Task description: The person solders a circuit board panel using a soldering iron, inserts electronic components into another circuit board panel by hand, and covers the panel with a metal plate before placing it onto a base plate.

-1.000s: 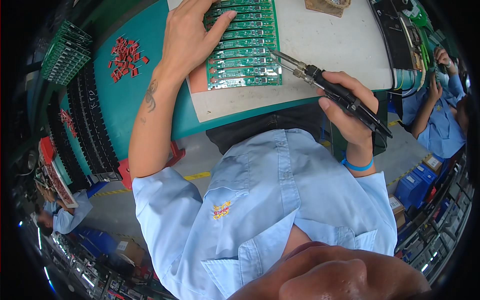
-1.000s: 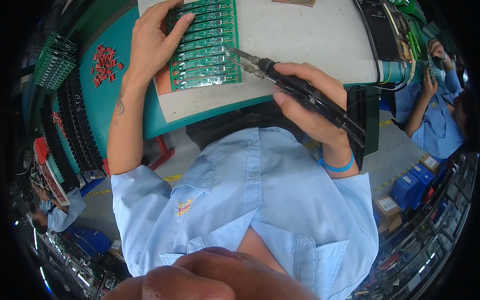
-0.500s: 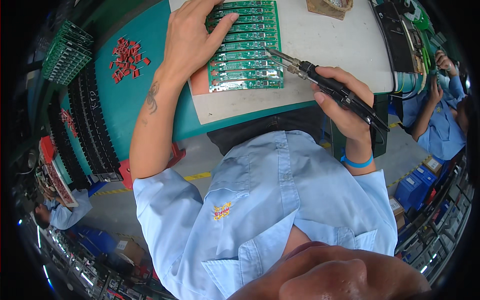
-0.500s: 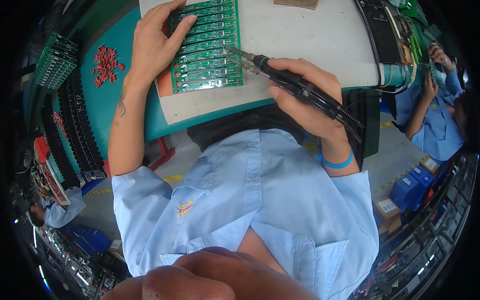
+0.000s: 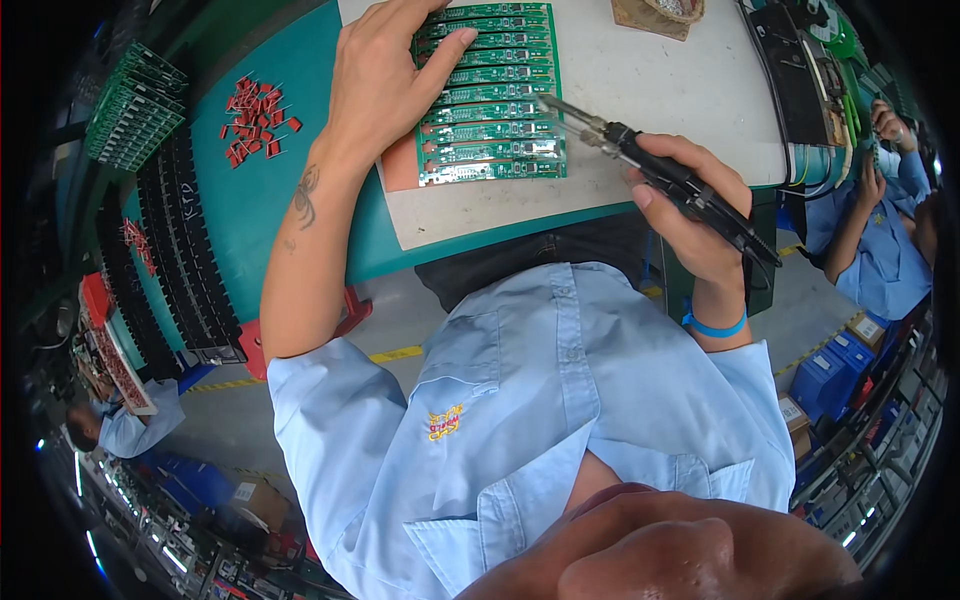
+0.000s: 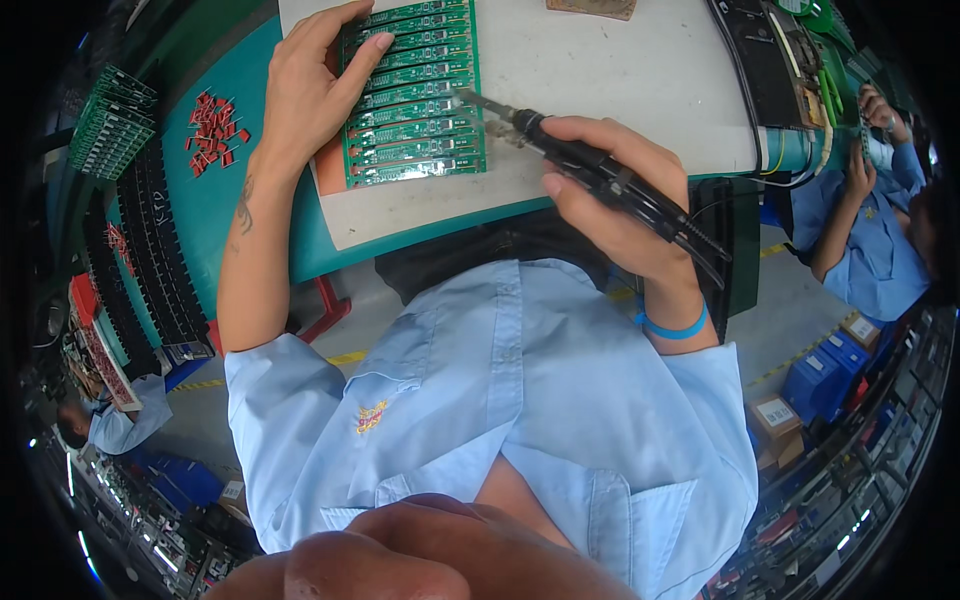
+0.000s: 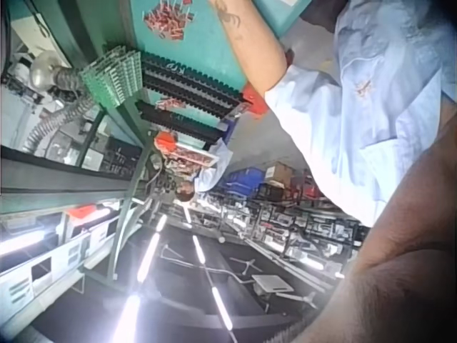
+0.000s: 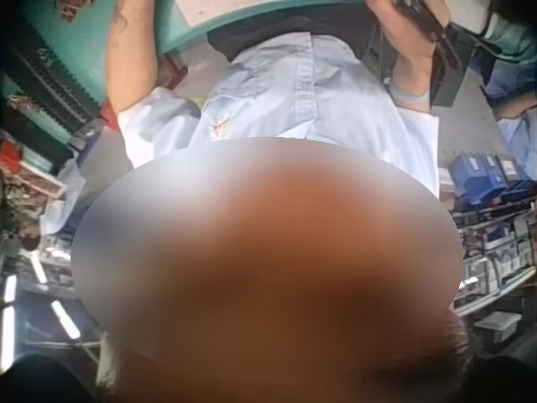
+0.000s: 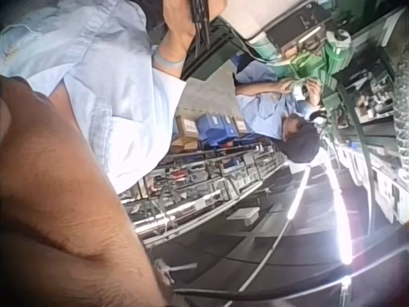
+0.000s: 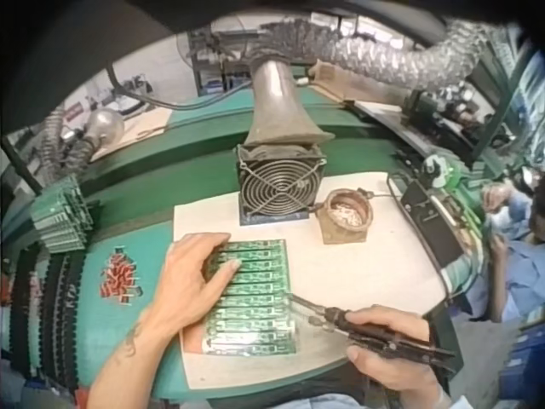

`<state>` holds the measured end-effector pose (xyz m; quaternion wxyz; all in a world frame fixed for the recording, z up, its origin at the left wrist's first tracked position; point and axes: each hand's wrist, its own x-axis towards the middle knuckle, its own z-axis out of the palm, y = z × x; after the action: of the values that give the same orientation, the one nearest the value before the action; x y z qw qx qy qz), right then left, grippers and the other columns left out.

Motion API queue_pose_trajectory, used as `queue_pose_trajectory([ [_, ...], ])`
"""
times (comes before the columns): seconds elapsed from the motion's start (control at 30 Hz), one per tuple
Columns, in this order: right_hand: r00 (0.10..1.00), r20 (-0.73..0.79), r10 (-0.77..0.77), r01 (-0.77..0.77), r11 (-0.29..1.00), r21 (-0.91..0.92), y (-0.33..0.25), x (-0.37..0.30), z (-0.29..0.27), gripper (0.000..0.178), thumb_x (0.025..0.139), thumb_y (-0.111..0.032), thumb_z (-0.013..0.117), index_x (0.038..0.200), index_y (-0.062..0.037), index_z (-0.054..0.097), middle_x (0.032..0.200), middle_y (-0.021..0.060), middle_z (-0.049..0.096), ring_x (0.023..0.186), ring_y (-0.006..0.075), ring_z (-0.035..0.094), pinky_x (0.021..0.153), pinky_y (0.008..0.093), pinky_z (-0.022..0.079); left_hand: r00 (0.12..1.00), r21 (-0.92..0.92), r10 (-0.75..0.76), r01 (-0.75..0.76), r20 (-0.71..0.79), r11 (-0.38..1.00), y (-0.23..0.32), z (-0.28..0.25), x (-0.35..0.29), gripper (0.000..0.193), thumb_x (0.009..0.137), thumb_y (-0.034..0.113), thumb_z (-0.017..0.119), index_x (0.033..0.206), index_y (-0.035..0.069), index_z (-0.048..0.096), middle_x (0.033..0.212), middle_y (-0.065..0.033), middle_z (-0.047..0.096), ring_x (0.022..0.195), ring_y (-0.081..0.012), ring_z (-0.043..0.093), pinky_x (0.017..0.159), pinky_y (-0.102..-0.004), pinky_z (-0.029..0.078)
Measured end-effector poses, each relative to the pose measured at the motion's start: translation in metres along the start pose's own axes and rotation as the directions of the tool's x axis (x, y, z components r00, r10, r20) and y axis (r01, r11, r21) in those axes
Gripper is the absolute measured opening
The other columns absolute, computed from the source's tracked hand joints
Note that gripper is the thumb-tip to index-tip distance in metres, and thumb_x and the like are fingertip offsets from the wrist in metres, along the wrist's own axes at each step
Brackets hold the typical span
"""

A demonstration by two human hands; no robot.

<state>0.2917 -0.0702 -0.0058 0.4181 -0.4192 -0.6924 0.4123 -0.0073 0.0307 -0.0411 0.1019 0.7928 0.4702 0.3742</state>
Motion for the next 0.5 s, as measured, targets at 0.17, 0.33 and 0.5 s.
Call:
queue_pose_trajectory([
  [0.17,0.961,-0.272,0.042,-0.036,0.999,0.027,0.01,0.011,0.0,0.041,0.074,0.005,0.074,0.114,0.0015,0.069,0.096,0.0123,0.073,0.076,0.0171,0.064,0.073,0.026,0.052,1.0,-0.004,0.016,-0.016,0.004,1.0,0.001,0.0,0.002,0.035,0.086,0.018,0.069,0.114,-0.003,0.065,0.103,-0.0161,0.069,0.092,-0.0309,0.064,0.09,-0.0384,0.048],
  [0.33,0.839,-0.543,-0.04,0.058,0.998,0.016,0.035,0.029,0.004,0.041,0.074,0.005,0.073,0.115,0.0012,0.069,0.096,0.0126,0.073,0.077,0.0165,0.065,0.074,0.026,0.053,1.0,0.02,0.015,-0.015,-0.007,1.0,0.0,-0.001,-0.001,0.035,0.086,0.017,0.069,0.114,-0.003,0.065,0.104,-0.016,0.069,0.091,-0.0312,0.063,0.089,-0.0382,0.048],
  [0.5,0.925,-0.378,-0.051,0.081,0.995,0.066,0.021,0.009,0.0,0.042,0.074,0.005,0.073,0.115,0.0015,0.069,0.095,0.0122,0.073,0.078,0.0165,0.066,0.073,0.0253,0.053,1.0,0.014,0.001,-0.001,-0.002,1.0,0.002,0.001,-0.002,0.035,0.085,0.017,0.069,0.114,-0.003,0.064,0.104,-0.0158,0.068,0.092,-0.0314,0.063,0.09,-0.0384,0.048],
])
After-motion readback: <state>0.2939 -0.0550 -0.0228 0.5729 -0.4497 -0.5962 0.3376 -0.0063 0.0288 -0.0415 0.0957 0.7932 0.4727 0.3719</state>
